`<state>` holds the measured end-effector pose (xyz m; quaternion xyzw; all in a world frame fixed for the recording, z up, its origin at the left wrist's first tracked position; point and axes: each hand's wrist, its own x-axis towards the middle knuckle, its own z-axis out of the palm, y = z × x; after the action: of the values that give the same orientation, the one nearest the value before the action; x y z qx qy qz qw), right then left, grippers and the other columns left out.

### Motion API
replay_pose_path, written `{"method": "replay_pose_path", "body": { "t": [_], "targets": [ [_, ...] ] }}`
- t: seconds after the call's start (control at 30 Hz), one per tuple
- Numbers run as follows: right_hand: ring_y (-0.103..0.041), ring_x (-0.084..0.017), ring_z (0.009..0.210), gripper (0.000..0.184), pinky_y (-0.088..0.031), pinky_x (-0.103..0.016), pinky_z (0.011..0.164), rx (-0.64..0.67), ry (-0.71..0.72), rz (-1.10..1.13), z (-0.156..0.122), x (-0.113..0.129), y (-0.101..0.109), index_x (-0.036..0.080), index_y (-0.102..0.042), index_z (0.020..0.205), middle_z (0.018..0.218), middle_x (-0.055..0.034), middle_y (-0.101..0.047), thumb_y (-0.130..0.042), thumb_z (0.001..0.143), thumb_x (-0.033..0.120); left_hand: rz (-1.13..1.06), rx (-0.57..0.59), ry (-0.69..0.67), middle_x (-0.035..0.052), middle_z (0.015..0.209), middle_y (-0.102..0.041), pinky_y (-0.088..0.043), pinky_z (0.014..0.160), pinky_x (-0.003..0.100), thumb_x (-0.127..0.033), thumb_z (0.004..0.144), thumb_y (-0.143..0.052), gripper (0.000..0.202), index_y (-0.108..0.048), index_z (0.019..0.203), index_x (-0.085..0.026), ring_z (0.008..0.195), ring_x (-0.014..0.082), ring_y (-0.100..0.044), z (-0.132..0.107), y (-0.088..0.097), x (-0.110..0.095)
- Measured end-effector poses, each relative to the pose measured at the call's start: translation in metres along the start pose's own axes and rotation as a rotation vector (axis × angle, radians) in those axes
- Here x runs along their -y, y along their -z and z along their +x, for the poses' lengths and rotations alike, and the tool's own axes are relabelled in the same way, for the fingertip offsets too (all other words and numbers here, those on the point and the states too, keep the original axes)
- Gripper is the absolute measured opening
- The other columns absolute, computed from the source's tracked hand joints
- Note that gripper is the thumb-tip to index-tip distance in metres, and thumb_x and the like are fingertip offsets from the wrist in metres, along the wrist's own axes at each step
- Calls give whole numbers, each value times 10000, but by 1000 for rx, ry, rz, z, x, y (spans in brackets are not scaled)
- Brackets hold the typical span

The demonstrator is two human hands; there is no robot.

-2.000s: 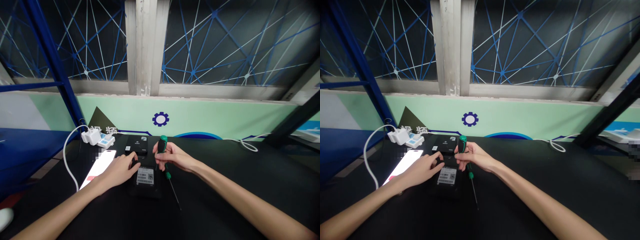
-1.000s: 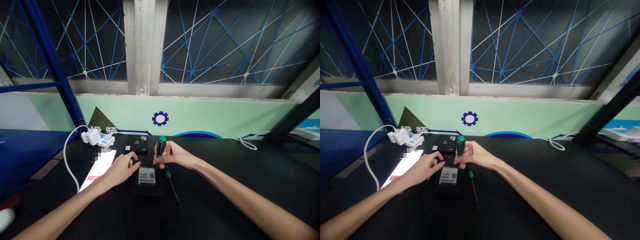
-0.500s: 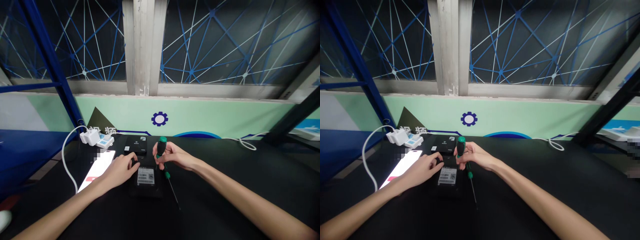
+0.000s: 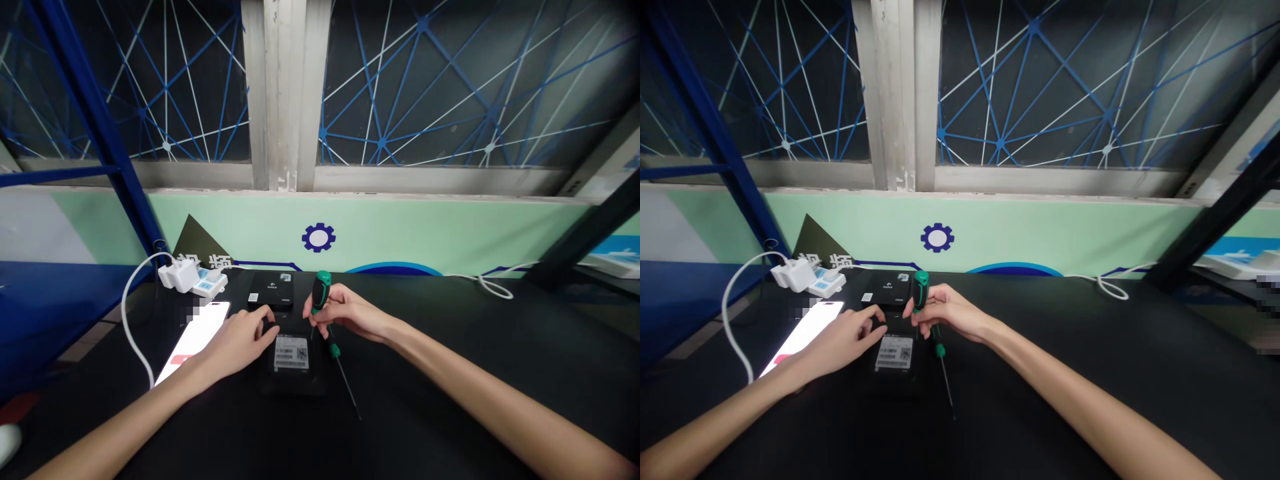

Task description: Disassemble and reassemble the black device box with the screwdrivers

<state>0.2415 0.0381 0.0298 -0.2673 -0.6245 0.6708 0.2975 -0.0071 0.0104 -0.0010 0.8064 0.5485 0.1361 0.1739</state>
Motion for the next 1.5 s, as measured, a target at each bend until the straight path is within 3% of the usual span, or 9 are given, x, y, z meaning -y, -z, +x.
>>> {"method": "replay_pose_path", "body": {
  "t": [0.23,0.57,0.83,1.2,1.37,1.5],
  "targets": [
    [-621,-104,543,233,-508,-222,563,13,7,88,2,-2,-2,162,-593,892,753,-42,-745,-755,724,159,13,6,-1,-43,623,-624,-318,570,286,-473,942,-448,282,-596,1024,-248,631,195,-593,-2,0,0],
    [-609,-95,589,158,-499,-210,606,46,9,67,2,-7,3,100,-706,917,746,-49,-717,-732,784,182,20,-5,-1,-42,623,-621,-328,576,289,-475,946,-449,274,-593,1030,-257,652,204,-594,0,0,1],
    [-590,-99,556,224,-488,-221,593,29,33,159,2,-8,-3,156,-609,921,774,-67,-750,-764,766,201,23,-5,-2,-41,620,-616,-328,581,294,-473,946,-442,271,-588,1021,-258,643,201,-584,0,-2,2],
    [-573,-100,598,180,-491,-235,629,44,36,111,1,-10,0,103,-729,942,780,-62,-712,-720,810,224,14,9,15,-26,630,-630,-324,572,297,-503,940,-416,333,-602,1037,-244,644,208,-601,-2,2,-3],
    [-584,-101,586,260,-480,-235,626,47,33,144,2,-11,-1,138,-664,1039,804,-65,-742,-740,798,199,8,10,14,-27,634,-630,-312,562,295,-497,937,-421,326,-604,1037,-247,645,209,-603,-2,2,-2],
    [-593,-108,583,225,-476,-242,616,58,42,165,3,-10,-1,153,-621,977,825,-82,-757,-749,799,207,-7,19,9,-36,619,-618,-310,541,289,-497,939,-424,324,-602,1037,-244,609,199,-599,-2,3,-2]
  ]
}}
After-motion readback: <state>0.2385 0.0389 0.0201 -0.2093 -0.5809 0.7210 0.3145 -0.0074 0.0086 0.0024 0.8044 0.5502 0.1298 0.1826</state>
